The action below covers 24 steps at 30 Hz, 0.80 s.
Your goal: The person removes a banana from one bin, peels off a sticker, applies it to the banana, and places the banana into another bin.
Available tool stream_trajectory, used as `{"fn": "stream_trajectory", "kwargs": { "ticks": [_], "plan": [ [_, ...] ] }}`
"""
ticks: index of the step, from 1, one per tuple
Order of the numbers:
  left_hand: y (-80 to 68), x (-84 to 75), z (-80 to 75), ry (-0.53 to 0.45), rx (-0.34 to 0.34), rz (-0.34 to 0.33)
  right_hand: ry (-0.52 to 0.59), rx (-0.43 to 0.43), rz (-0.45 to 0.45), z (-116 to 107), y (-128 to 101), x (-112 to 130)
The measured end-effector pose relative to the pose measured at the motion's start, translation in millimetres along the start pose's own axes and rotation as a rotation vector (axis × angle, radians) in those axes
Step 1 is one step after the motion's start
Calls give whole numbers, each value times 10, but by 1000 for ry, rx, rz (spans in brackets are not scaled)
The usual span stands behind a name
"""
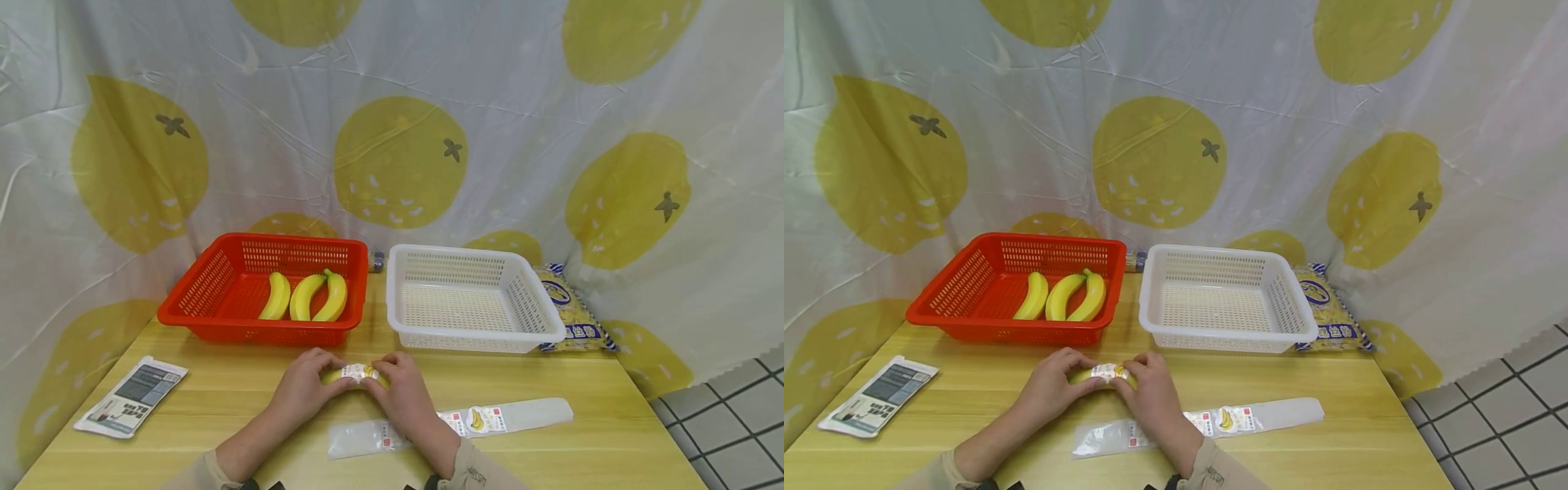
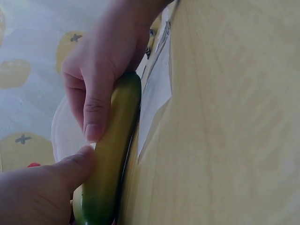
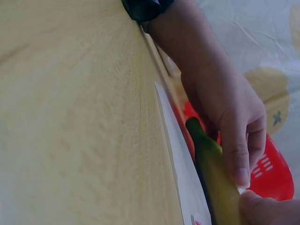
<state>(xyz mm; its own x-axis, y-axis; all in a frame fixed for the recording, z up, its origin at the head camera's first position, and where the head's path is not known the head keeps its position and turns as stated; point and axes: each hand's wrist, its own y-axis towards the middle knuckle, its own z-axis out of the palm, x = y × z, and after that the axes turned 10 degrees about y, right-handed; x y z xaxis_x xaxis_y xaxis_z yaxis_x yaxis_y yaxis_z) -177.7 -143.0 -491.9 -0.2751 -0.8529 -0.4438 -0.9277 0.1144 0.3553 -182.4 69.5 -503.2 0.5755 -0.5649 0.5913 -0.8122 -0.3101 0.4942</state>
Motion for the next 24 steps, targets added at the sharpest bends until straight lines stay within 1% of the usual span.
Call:
{"fn": "stream_trajectory", "kwargs": {
  "ticks": [5,8,10,13,17,19,21,23,24],
  "plan": [
    [0,10,-1,5,-51,23,-77,-90,-21,-6,8,-7],
    [-7,26,5,-4,-55,26,-89,-109,-27,-22,8,3],
    [-13,45,13,-17,-44,20,-95,-81,-26,-44,-6,5],
    [-23,75,26,-59,-24,3,-90,14,3,-113,-42,-21],
    [-28,80,29,-148,-35,3,-54,134,71,-302,-83,-82],
    [-11,47,26,-195,-50,29,-43,158,88,-418,-91,-114],
    [33,-23,14,-257,-53,47,-41,164,106,-514,-97,-160],
    [97,-124,7,-326,-31,68,-40,158,114,-594,-108,-209],
    [133,-182,4,-366,-7,75,-39,153,118,-625,-116,-237]
  ]
}}
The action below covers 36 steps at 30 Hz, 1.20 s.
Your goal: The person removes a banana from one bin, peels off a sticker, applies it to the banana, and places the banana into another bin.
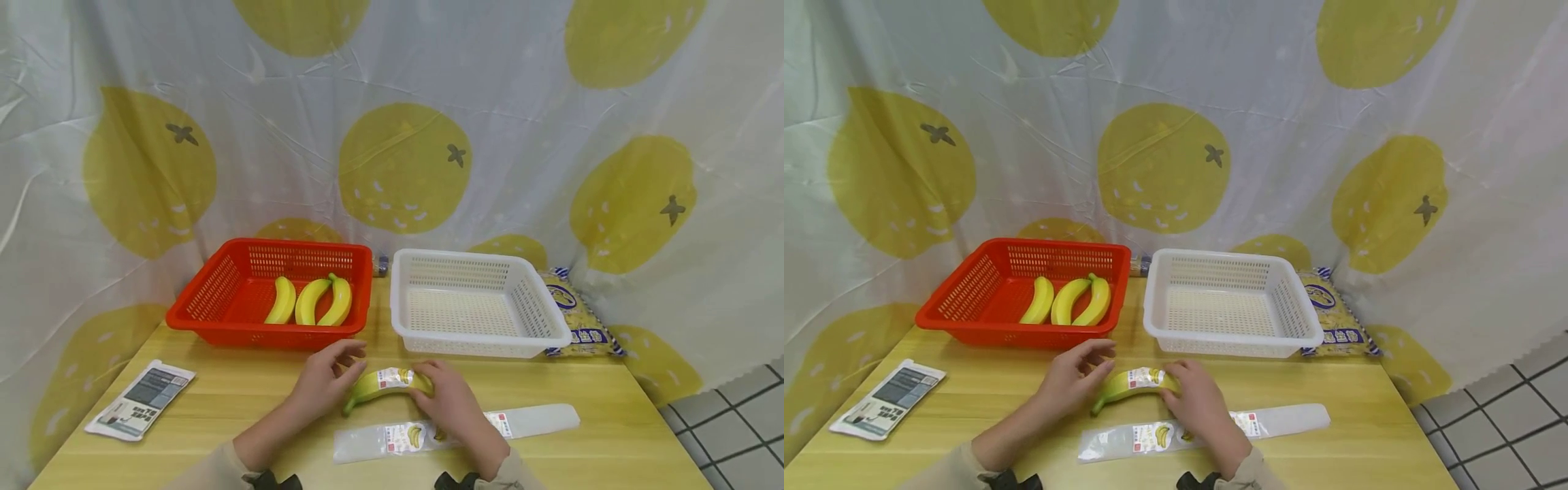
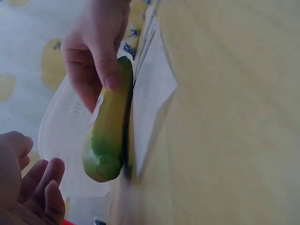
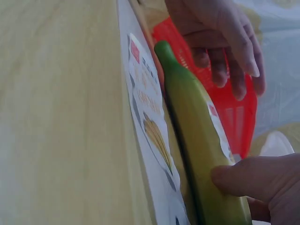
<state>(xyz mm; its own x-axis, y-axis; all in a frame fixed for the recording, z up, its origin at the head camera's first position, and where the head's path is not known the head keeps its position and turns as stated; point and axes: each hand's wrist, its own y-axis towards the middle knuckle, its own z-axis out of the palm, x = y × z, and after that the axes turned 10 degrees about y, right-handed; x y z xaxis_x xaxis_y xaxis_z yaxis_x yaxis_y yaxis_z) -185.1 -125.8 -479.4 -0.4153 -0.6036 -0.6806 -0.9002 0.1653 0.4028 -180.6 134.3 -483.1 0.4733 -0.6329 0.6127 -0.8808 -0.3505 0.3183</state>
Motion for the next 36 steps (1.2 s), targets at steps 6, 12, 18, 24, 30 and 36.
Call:
{"fn": "stream_trajectory", "kwargs": {
  "ticks": [6,12,18,24,30,36],
  "plan": [
    [268,-273,220,-245,157,-94,42,-19,40,-164,-68,-225],
    [429,-309,454,-384,98,-216,86,-56,112,-286,-194,-378],
    [514,-266,594,-557,-18,-289,103,-62,150,-385,-253,-434],
    [527,-246,641,-577,-58,-315,85,-64,163,-442,-264,-451],
    [526,-241,649,-586,-67,-327,102,-84,193,-504,-279,-436],
    [526,-207,641,-567,-81,-319,213,-125,205,-611,-280,-437]
  ]
}}
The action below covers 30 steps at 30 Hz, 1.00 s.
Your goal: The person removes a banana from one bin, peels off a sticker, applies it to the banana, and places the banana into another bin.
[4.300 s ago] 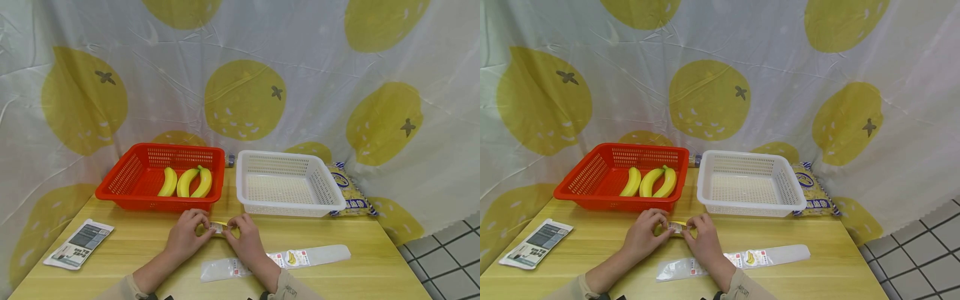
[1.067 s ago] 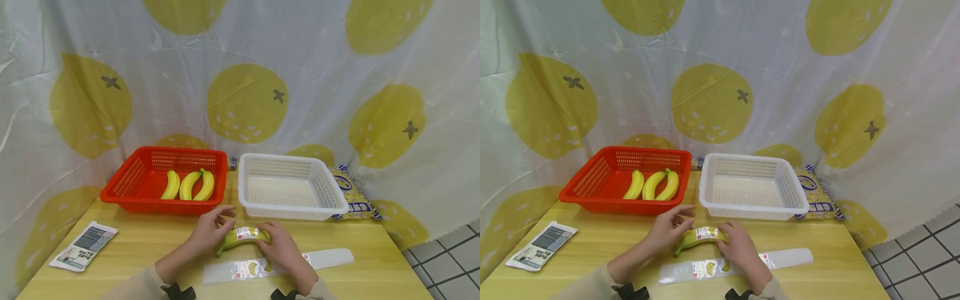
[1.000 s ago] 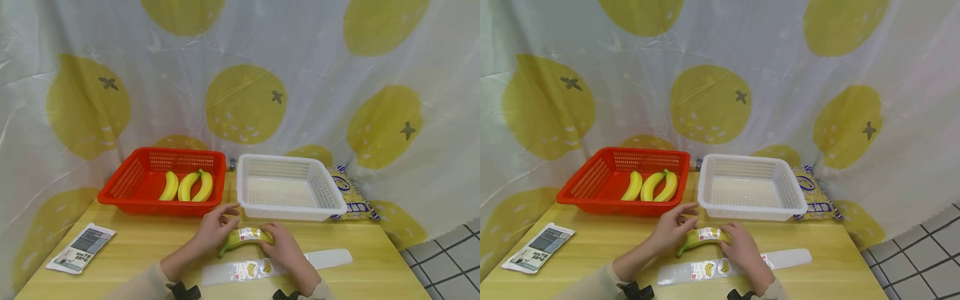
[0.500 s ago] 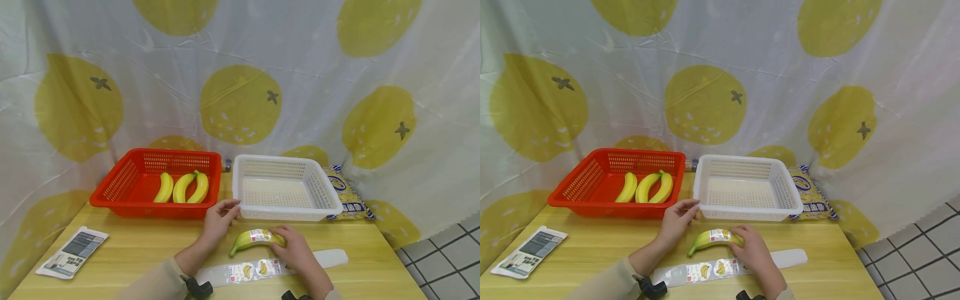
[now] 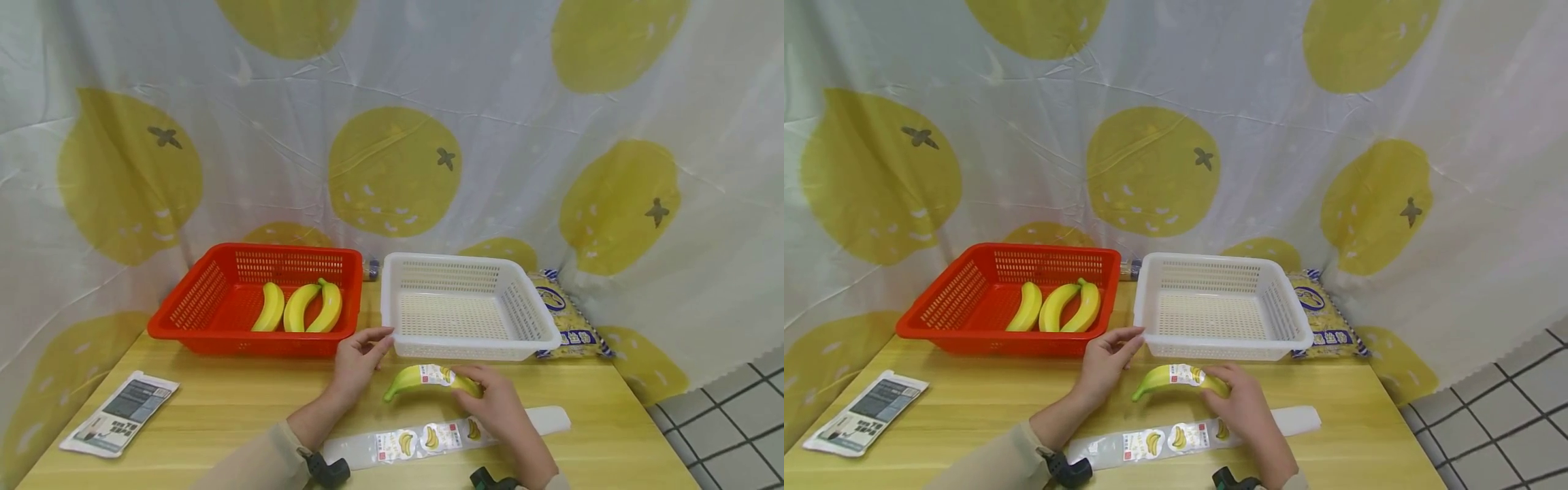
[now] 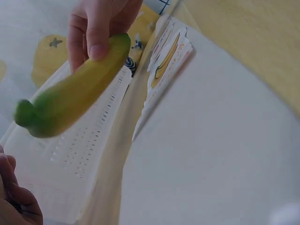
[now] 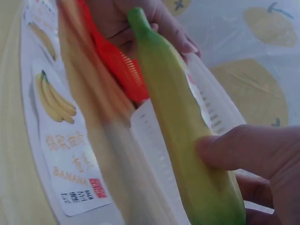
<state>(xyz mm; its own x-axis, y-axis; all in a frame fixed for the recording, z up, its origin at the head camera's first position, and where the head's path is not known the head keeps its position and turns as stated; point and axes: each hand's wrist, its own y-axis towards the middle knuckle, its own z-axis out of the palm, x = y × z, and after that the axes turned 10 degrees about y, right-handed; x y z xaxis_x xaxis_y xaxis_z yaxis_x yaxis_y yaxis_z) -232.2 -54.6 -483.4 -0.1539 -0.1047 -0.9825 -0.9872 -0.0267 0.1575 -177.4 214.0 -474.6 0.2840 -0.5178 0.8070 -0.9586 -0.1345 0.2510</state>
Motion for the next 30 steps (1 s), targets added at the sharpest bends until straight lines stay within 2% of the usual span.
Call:
{"fn": "stream_trajectory", "kwargs": {
  "ticks": [4,7,10,12,14,19,23,27,30],
  "plan": [
    [12,2,-9,11,-9,18,100,-16,-57,-126,27,56],
    [24,-3,-9,6,-5,25,113,-37,-158,-248,106,153],
    [38,-7,-3,9,0,22,73,-83,-241,-392,278,271],
    [49,-7,4,14,4,16,25,-107,-256,-497,449,342],
    [57,-8,10,11,11,11,-44,-101,-235,-598,649,420],
    [57,-8,18,-5,25,-5,-291,52,-139,-764,1279,607],
    [17,29,14,6,22,-12,-441,189,-73,-722,1770,656],
    [-14,51,-4,26,22,-18,-516,294,-77,-576,2116,681],
    [-11,35,-14,26,25,-11,-544,324,-103,-460,2281,694]
  ]
}}
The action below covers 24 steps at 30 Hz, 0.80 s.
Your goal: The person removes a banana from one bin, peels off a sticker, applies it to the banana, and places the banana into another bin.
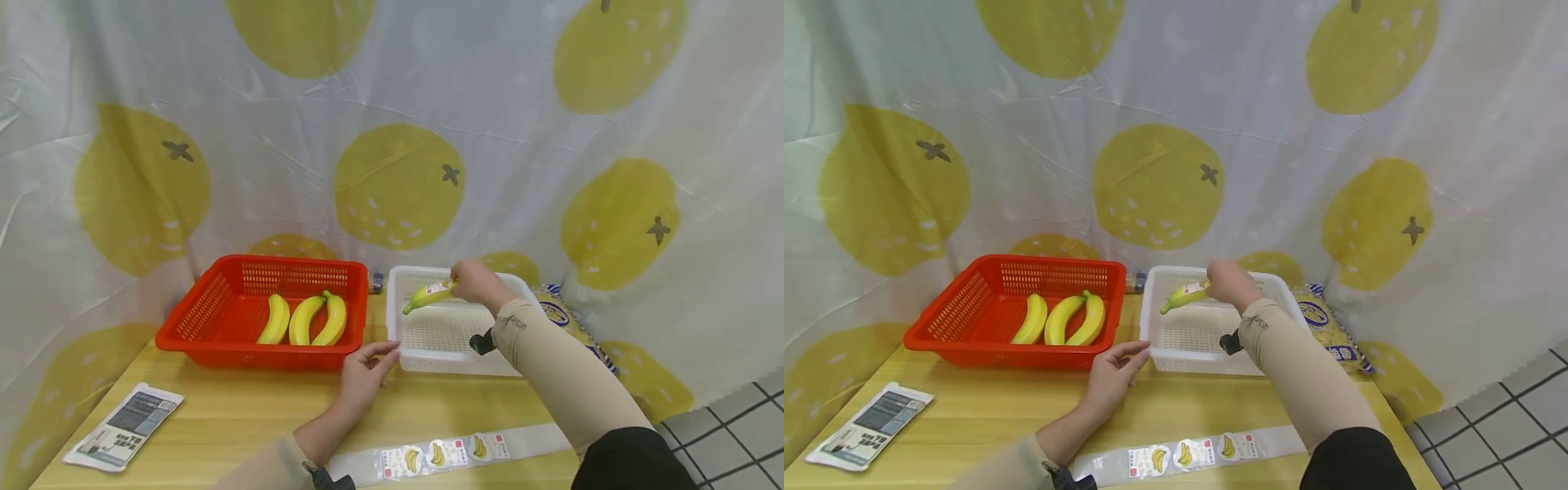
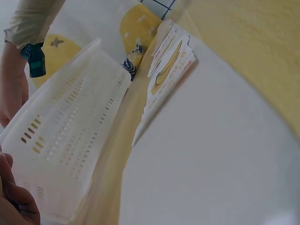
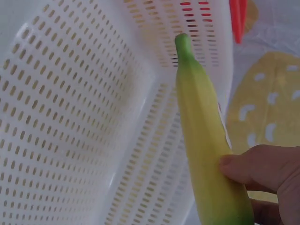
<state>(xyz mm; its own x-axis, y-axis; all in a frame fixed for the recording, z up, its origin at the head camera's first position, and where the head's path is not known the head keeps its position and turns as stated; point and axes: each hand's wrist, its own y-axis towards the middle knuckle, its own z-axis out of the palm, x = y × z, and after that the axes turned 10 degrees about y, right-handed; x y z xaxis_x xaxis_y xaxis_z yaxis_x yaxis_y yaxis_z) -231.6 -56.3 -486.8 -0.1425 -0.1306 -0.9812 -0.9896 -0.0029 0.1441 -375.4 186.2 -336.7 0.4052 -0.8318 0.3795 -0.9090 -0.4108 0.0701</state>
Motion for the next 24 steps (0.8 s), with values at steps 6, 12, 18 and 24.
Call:
{"fn": "stream_trajectory", "kwargs": {
  "ticks": [6,12,18,24],
  "plan": [
    [-11,2,13,-13,-12,5,1,-3,-7,234,200,-70],
    [-9,-11,38,-32,-10,10,64,42,108,388,252,-311],
    [-12,-25,40,-34,-18,18,109,84,193,494,233,-511],
    [-15,-9,27,-28,-5,13,124,79,177,655,182,-597]
  ]
}}
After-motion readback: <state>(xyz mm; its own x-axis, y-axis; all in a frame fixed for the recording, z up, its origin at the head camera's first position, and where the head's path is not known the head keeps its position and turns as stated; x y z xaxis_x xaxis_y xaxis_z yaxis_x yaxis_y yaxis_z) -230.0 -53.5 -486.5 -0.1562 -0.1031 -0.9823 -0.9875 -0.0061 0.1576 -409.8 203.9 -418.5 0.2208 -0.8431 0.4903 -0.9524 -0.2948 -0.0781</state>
